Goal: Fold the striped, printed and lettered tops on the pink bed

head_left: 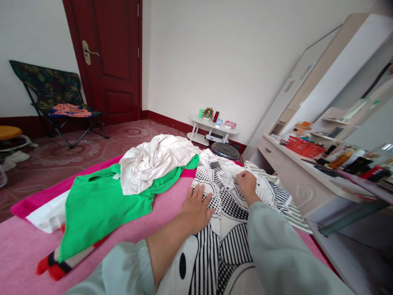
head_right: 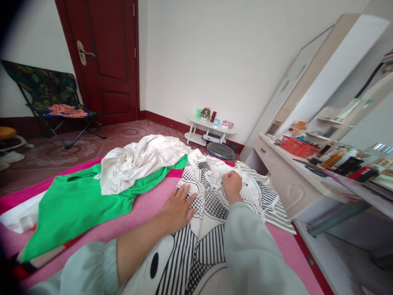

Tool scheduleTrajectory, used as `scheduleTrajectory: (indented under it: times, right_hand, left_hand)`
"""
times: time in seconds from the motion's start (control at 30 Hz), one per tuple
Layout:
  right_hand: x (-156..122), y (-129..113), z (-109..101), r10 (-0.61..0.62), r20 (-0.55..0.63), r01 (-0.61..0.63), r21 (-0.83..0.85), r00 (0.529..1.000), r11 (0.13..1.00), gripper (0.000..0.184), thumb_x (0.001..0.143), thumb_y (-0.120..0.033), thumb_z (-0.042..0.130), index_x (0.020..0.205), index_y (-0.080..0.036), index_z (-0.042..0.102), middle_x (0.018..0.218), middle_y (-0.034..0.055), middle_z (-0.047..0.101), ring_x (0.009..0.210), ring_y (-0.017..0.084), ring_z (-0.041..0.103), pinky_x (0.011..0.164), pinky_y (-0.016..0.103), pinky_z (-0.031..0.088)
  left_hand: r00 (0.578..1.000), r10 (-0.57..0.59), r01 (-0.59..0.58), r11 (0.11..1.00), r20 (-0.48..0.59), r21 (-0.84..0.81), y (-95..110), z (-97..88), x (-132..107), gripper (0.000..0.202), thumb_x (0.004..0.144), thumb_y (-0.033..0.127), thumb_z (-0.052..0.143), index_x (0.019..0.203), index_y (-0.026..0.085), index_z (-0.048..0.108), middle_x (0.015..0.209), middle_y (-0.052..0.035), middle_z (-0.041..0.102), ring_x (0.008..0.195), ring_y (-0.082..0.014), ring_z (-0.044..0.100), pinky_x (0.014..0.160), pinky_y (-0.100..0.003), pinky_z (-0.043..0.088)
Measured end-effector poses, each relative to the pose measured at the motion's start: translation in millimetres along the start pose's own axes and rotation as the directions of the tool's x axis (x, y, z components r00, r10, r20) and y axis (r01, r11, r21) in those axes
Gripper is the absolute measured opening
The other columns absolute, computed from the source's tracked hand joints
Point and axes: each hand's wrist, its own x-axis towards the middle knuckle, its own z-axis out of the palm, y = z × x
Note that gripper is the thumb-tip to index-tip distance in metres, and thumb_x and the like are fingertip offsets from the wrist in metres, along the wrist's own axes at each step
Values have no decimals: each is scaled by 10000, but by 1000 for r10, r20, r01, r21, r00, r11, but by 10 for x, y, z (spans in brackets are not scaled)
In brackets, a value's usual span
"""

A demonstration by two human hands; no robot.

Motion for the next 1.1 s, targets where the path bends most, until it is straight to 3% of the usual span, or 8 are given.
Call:
scheduleTrajectory:
  times: [0.13, 0.27, 0.33, 0.47, 0.67, 0.8, 0.97, 1.1]
  right_hand:
    - [-9, -3, 71, -31, 22, 30, 38, 999, 999, 377, 696, -139, 511, 1045, -141, 653, 1013, 92, 684, 921, 217, 611, 803, 291, 436]
    - [-40, -198, 224, -278, 109, 263, 135, 954, 955, 758, 656, -105, 566, 1383, -249, 406, 1310, 38, 551, 1092, 208, 555, 899, 296, 417]
    - [-48, -271, 260, -348, 148, 325, 159, 926, 932, 716, 666, -109, 574, 1354, -264, 450, 1238, 35, 597, 1035, 206, 577, 868, 297, 427]
    - [-25, -256, 203, -324, 130, 307, 134, 937, 942, 310, 707, -153, 552, 987, -181, 681, 929, 52, 677, 836, 184, 600, 783, 277, 433]
    - [16, 130, -26, -115, -118, 134, 163, 986, 978, 262, 722, -192, 491, 900, -159, 681, 834, 61, 685, 760, 194, 601, 759, 300, 431]
    - [5, 270, -104, 32, 33, -33, 41, 999, 999, 232, 643, -155, 535, 788, -188, 713, 797, 76, 680, 764, 235, 602, 716, 336, 429]
    - [138, -59, -20, -47, -122, 71, 197, 991, 978, 349, 602, -69, 464, 846, -122, 708, 948, 136, 658, 893, 258, 597, 833, 387, 432]
    - [313, -518, 209, -194, -82, 210, 326, 978, 922, 330, 626, -91, 480, 874, -122, 696, 955, 104, 677, 913, 225, 607, 886, 357, 451]
  left_hand:
    - [1000, 4, -4, 1000, -23, 3, -3, 27, -2, 621, 915, 532, 239, 1432, 208, 354, 1539, -96, 207, 1423, -315, 76, 1133, -530, 70]
    - [1000, 4, -4, 1000, -23, -8, -8, 17, -9, 623, 915, 539, 231, 1431, 212, 354, 1541, -94, 201, 1423, -309, 81, 1133, -527, 81]
    - [1000, 5, -5, 1000, -19, -12, -7, 4, -11, 625, 915, 542, 230, 1431, 212, 355, 1542, -97, 198, 1423, -308, 82, 1134, -524, 83]
    - [1000, 0, -1, 1000, -14, -15, -3, -17, -11, 621, 915, 535, 242, 1430, 207, 357, 1541, -109, 192, 1423, -308, 78, 1135, -521, 81]
    - [1000, 1, -1, 1000, 2, -21, -2, -14, -13, 628, 916, 538, 233, 1434, 202, 350, 1543, -107, 187, 1423, -315, 77, 1134, -526, 72]
    - [1000, 12, -12, 1000, -23, -11, -13, 27, -9, 626, 917, 542, 225, 1435, 214, 346, 1543, -92, 197, 1424, -313, 73, 1133, -532, 66]
    - [999, 16, -16, 1000, -37, 2, -6, 31, -19, 620, 923, 529, 225, 1430, 196, 354, 1533, -134, 206, 1419, -328, 88, 1126, -541, 79]
    - [999, 10, -10, 1000, -47, 3, 12, -4, -32, 602, 928, 515, 223, 1417, 199, 375, 1527, -143, 219, 1416, -330, 107, 1124, -542, 94]
